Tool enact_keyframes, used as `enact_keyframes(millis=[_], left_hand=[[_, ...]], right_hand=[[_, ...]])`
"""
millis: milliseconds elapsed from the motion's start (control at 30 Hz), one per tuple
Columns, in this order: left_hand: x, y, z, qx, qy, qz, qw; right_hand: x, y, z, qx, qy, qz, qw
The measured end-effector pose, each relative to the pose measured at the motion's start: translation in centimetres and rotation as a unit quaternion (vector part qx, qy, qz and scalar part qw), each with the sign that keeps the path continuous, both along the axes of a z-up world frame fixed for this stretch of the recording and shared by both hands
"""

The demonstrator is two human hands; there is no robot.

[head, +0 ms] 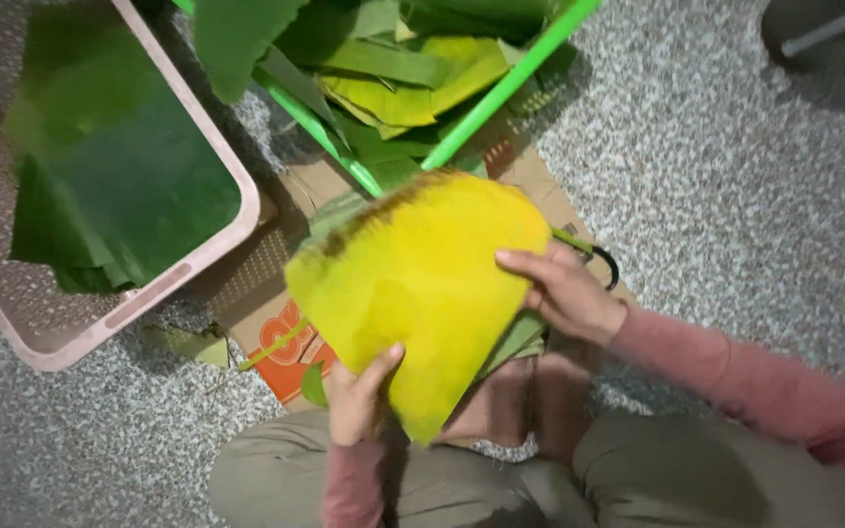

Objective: The person is preparing banana leaves by folding them into uniform rectangular shapes and sorting them into different plastic baskets, occasionally using scissors for trimming.

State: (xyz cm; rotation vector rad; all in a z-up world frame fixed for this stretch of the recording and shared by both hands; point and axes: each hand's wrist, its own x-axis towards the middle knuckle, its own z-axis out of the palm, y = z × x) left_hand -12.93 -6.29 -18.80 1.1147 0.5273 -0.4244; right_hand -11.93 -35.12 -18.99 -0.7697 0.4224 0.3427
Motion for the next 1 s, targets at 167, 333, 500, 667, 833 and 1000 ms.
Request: enact_keyframes(millis=[167,333,500,667,833,1000], left_hand=[[-1.3,3.1,-1.8,0.212,0.033,-0.127,0.969],[-1.4,2.7,-3.3,0.240,0.001,-0.107,0.965],[-1.1,1.7,-0.6,0.461,-0.110,-0.163,0.865],[0.6,-2.5,0.4,0.528,-0.460,-0.265,0.663],[0.7,-4.8,-6.6,0.539,-0.437,-0.403,0.597],[-0.1,-4.7,-8.8,0.580,-0.448,-0.394,0.555]], right_hand=[[-0.6,-1.5,-3.8,-0.418,0.059,0.128,0.897],[0.2,-1.5,-3.6,-0.515,0.009,0.129,0.848],[0.9,-1.9,-3.6,-0.539,0.025,0.125,0.833],[0.8,-2.3,-4.9,-0.523,0.033,0.115,0.844],[2.6,-1.4,-3.6,-0.543,0.079,0.192,0.813],[1.6,-1.1,-5.6,-0.589,0.076,0.276,0.756]])
